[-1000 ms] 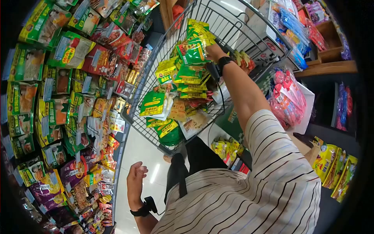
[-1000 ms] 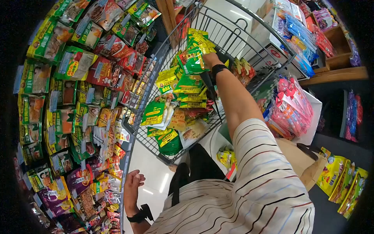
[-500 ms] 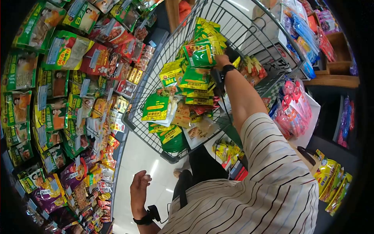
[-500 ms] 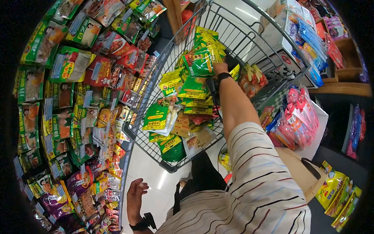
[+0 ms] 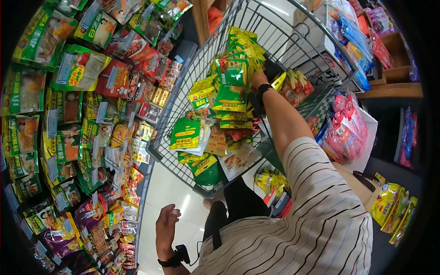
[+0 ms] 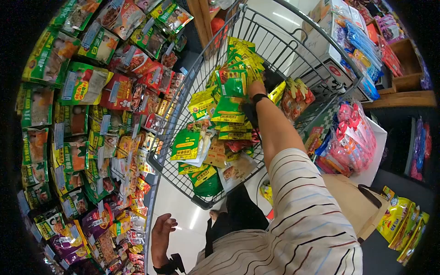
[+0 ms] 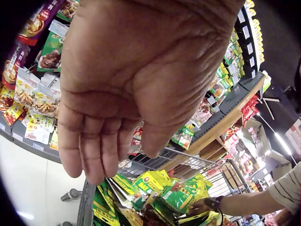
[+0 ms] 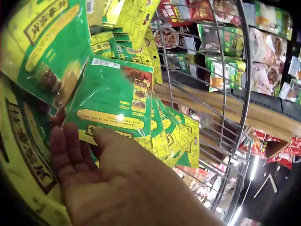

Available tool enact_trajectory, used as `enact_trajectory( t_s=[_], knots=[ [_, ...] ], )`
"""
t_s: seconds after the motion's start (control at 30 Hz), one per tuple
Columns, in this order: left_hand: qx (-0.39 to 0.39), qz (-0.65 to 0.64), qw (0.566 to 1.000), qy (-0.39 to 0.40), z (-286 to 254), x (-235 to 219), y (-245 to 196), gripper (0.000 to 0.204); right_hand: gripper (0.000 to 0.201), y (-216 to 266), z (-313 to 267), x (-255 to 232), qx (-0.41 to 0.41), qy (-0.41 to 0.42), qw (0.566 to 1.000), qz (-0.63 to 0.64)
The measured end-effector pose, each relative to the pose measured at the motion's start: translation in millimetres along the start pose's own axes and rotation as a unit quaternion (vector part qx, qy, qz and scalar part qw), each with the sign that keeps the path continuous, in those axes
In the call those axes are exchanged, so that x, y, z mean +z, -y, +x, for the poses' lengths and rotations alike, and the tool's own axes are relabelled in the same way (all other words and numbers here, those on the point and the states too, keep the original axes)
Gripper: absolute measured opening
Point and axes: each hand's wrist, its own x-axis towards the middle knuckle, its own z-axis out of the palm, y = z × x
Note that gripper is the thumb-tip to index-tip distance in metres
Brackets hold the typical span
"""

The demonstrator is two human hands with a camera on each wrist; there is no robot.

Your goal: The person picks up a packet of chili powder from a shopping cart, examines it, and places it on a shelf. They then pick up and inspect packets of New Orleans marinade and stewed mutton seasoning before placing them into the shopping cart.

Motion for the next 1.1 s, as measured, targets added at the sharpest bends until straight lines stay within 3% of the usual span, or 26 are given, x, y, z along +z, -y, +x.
enact_trajectory(
  t_s=[0.07,0.17,0.27,0.3,0.43,0.47,0.53,0.57,0.67,0.77,0.8,0.9,0.93,0.97,1.07,1.1],
  knots=[
    [0.002,0.003,1.000,-0.001,-1.5,-3.5,1.8,0.040,0.024,-11.4,23.2,19.0,-0.050,-0.054,0.991,-0.108],
    [0.012,0.003,1.000,0.002,-4.8,-10.5,10.9,0.040,0.024,15.3,-18.2,-6.3,-0.049,-0.004,0.999,-0.006],
    [0.041,0.001,0.999,0.012,-5.2,-18.1,24.7,0.040,0.025,41.8,-55.6,-23.8,-0.154,-0.015,0.983,0.094],
    [0.053,0.004,0.999,0.011,-4.5,-19.5,22.6,0.039,0.024,56.8,-78.7,-35.5,-0.175,0.022,0.974,0.145],
    [0.143,-0.030,0.989,0.001,1.4,-24.6,13.1,0.044,0.022,108.9,-234.3,-72.2,-0.237,0.140,0.905,0.325],
    [0.198,-0.027,0.980,-0.002,4.6,-24.7,9.5,0.050,0.022,113.3,-272.5,-70.2,-0.247,0.159,0.883,0.368],
    [0.298,0.027,0.954,-0.016,3.7,-25.6,-3.0,0.063,0.023,109.5,-339.2,-55.8,-0.286,0.251,0.841,0.384],
    [0.345,0.075,0.935,-0.029,1.4,-25.4,-10.6,0.070,0.025,113.5,-386.2,-51.3,-0.280,0.246,0.852,0.367],
    [0.445,0.194,0.870,-0.088,-29.0,-32.7,-22.1,0.077,0.026,100.7,-474.2,-11.7,-0.307,0.302,0.820,0.378],
    [0.483,0.193,0.848,-0.105,-46.9,-49.8,7.1,0.080,0.026,102.1,-559.5,14.7,-0.308,0.351,0.802,0.372],
    [0.501,0.188,0.836,-0.126,-52.6,-56.8,21.2,0.067,0.025,101.4,-579.1,30.8,-0.298,0.362,0.798,0.379],
    [0.503,0.084,0.855,-0.095,-61.1,-87.8,74.5,0.048,0.024,108.8,-647.5,53.3,-0.310,0.404,0.778,0.368],
    [0.501,0.036,0.857,-0.117,-65.0,-93.3,93.3,0.037,0.029,107.9,-659.5,71.2,-0.330,0.408,0.764,0.376],
    [0.466,0.016,0.878,-0.108,-67.5,-102.8,112.5,0.033,0.030,110.0,-674.3,83.0,-0.332,0.428,0.753,0.374],
    [0.380,-0.104,0.916,-0.075,-107.7,-125.6,128.3,0.037,0.033,114.2,-716.1,106.1,-0.360,0.480,0.708,0.373],
    [0.364,-0.140,0.920,-0.043,-112.3,-137.8,134.2,0.040,0.031,114.4,-727.5,108.4,-0.366,0.447,0.723,0.379]
  ],
)
